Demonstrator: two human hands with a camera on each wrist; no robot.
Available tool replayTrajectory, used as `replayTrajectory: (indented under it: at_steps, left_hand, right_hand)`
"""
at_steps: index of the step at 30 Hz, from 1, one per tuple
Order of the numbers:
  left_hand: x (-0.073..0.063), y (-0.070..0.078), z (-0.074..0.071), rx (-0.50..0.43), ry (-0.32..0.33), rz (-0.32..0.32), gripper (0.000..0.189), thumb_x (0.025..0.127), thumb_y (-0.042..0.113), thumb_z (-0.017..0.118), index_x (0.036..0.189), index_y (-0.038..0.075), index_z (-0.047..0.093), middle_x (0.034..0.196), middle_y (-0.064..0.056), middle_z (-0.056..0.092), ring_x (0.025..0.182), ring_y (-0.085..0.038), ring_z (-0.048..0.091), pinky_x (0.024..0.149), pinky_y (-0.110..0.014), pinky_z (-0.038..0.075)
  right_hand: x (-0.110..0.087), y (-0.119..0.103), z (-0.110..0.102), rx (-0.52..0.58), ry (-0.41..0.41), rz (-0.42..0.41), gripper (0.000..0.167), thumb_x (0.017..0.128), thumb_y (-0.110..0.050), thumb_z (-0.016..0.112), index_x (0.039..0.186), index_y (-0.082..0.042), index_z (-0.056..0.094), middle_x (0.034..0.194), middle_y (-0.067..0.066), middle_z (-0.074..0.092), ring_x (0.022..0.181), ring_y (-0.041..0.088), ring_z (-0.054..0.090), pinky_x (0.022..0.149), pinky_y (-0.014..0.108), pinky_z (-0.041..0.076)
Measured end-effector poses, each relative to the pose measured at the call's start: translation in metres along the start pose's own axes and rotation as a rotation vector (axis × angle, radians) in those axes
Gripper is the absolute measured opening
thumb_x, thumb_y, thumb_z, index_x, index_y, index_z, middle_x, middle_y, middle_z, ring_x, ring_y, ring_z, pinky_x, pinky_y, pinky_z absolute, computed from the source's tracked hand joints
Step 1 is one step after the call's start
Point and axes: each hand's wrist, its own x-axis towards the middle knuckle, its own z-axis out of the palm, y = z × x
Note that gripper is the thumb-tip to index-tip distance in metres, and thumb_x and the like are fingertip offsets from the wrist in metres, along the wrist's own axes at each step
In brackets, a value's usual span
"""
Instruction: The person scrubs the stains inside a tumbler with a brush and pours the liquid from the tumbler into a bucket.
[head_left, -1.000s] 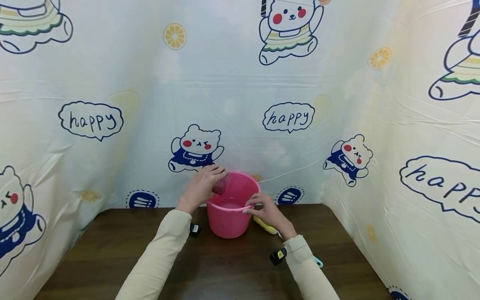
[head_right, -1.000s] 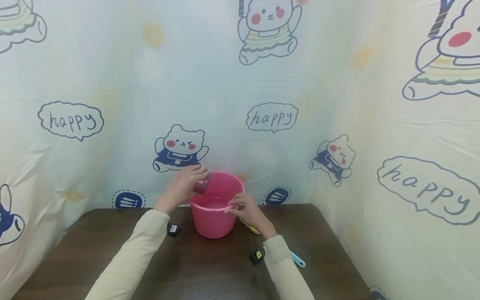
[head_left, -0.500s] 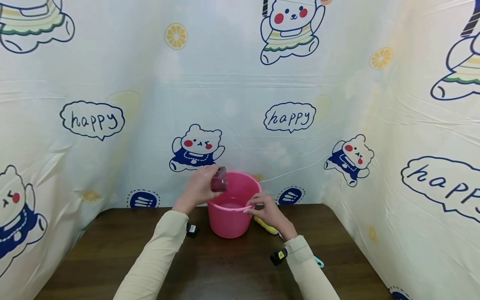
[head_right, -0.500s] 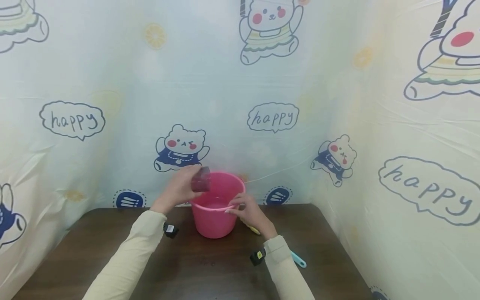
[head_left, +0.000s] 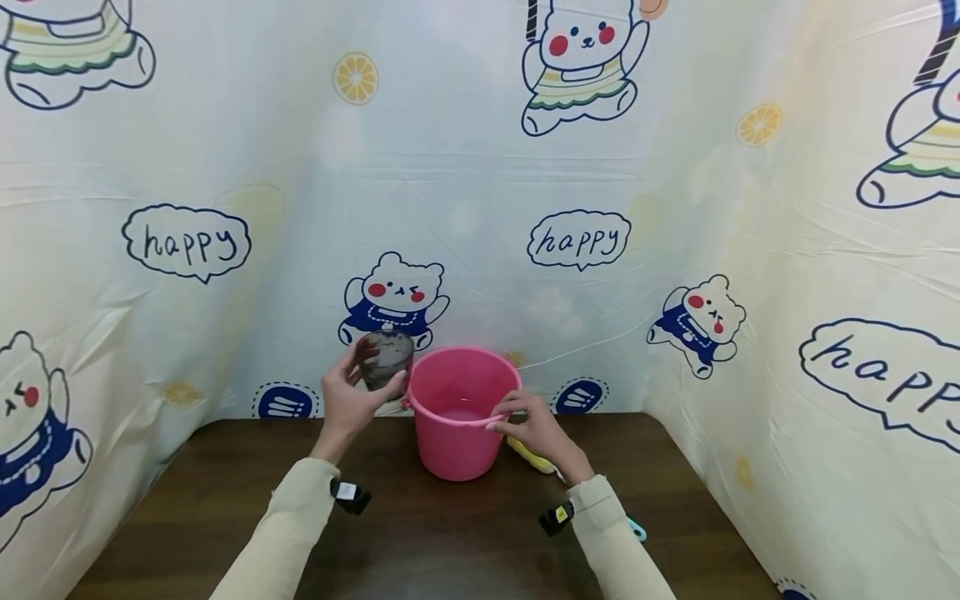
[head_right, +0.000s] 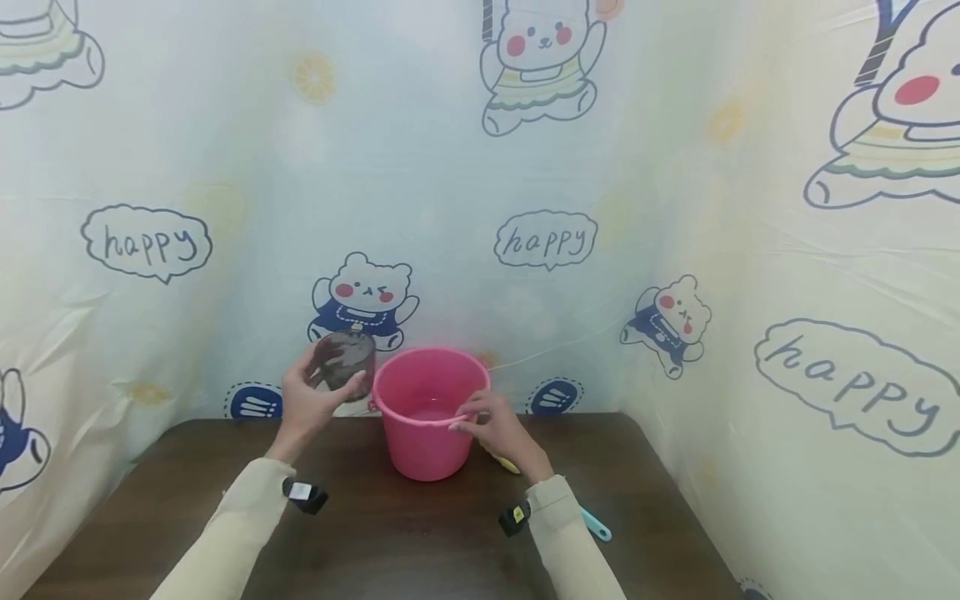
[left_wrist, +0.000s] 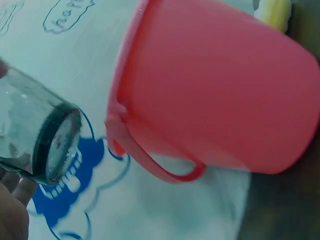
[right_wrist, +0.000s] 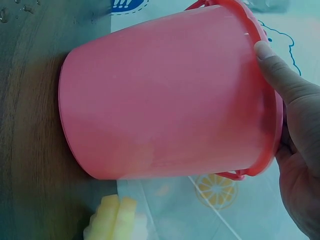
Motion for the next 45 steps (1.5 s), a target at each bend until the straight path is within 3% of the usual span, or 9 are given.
replayTrajectory:
  at_steps: [5,8,13,16,19,27,31,36,45]
  left_hand:
    - [-0.017,-0.019,-0.021,-0.064,0.039,-0.192,0.066,0.085,0.011,0.083,0.144,0.005,0.055,0.137,-0.018,0.063,0.126,-0.032,0.058,0.100,-0.019,0.049]
    - [-0.028,-0.036,-0.030,-0.033,-0.021,-0.313,0.068,0.086,0.019,0.083,0.146,0.006,0.053,0.140,-0.018,0.061,0.130,-0.033,0.056,0.099,-0.012,0.044]
    - [-0.046,-0.061,-0.040,0.002,-0.128,-0.457,0.080,0.086,0.032,0.084,0.151,0.008,0.045,0.148,-0.017,0.054,0.137,-0.031,0.051,0.113,-0.033,0.042]
    - [-0.054,-0.073,-0.043,0.007,-0.145,-0.504,0.087,0.085,0.031,0.085,0.155,0.006,0.038,0.154,-0.019,0.046,0.143,-0.034,0.044,0.118,-0.048,0.035]
    - [-0.060,-0.083,-0.045,0.019,-0.147,-0.543,0.094,0.085,0.028,0.085,0.158,0.003,0.030,0.159,-0.023,0.037,0.148,-0.039,0.035,0.119,-0.053,0.031]
    - [-0.076,-0.102,-0.049,0.025,-0.215,-0.603,0.097,0.084,0.019,0.085,0.156,-0.002,0.024,0.158,-0.028,0.034,0.148,-0.041,0.034,0.116,-0.052,0.035]
    - [-0.081,-0.108,-0.049,0.017,-0.214,-0.618,0.098,0.083,0.017,0.086,0.155,-0.001,0.022,0.157,-0.026,0.034,0.147,-0.038,0.034,0.116,-0.051,0.035]
    - [-0.084,-0.110,-0.048,0.034,-0.207,-0.594,0.099,0.081,0.019,0.087,0.154,-0.002,0.023,0.155,-0.028,0.033,0.148,-0.041,0.031,0.118,-0.054,0.031]
    - [-0.088,-0.110,-0.051,0.095,-0.264,-0.559,0.097,0.079,0.025,0.090,0.151,0.002,0.030,0.149,-0.023,0.043,0.139,-0.038,0.042,0.116,-0.055,0.034]
  right_hand:
    - [0.000,0.004,0.001,0.006,0.020,-0.024,0.007,0.088,-0.019,0.080,0.095,-0.018,0.079,0.099,0.001,0.067,0.090,0.021,0.060,0.073,0.031,0.062]
    - [-0.001,0.005,0.001,0.000,0.021,-0.035,0.008,0.088,-0.017,0.080,0.096,-0.017,0.079,0.099,0.001,0.067,0.089,0.018,0.060,0.073,0.028,0.062]
    - [-0.002,0.005,0.001,0.008,0.016,-0.034,0.009,0.088,-0.018,0.080,0.097,-0.016,0.079,0.100,0.002,0.067,0.089,0.019,0.061,0.073,0.027,0.061]
    - [-0.002,0.005,0.002,0.011,0.020,-0.030,0.009,0.088,-0.019,0.080,0.097,-0.017,0.079,0.100,0.002,0.067,0.089,0.020,0.061,0.074,0.027,0.062]
    - [-0.002,0.005,0.002,0.009,0.023,-0.034,0.008,0.089,-0.020,0.079,0.096,-0.017,0.079,0.099,0.001,0.067,0.089,0.020,0.061,0.074,0.027,0.061]
    - [-0.003,0.006,0.004,-0.020,0.035,-0.064,0.007,0.090,-0.021,0.079,0.096,-0.018,0.079,0.097,-0.002,0.066,0.087,0.014,0.060,0.073,0.026,0.061]
    - [-0.003,0.004,0.003,-0.016,0.036,-0.058,0.008,0.089,-0.021,0.080,0.096,-0.017,0.079,0.098,-0.002,0.066,0.088,0.017,0.060,0.073,0.028,0.062]
    - [-0.002,0.002,0.004,-0.013,0.040,-0.063,0.007,0.089,-0.019,0.080,0.096,-0.017,0.079,0.098,-0.001,0.066,0.088,0.017,0.060,0.072,0.027,0.062]
    - [-0.002,0.000,0.004,0.001,0.043,-0.047,0.007,0.088,-0.017,0.080,0.095,-0.016,0.079,0.097,0.000,0.066,0.086,0.018,0.060,0.072,0.032,0.062]
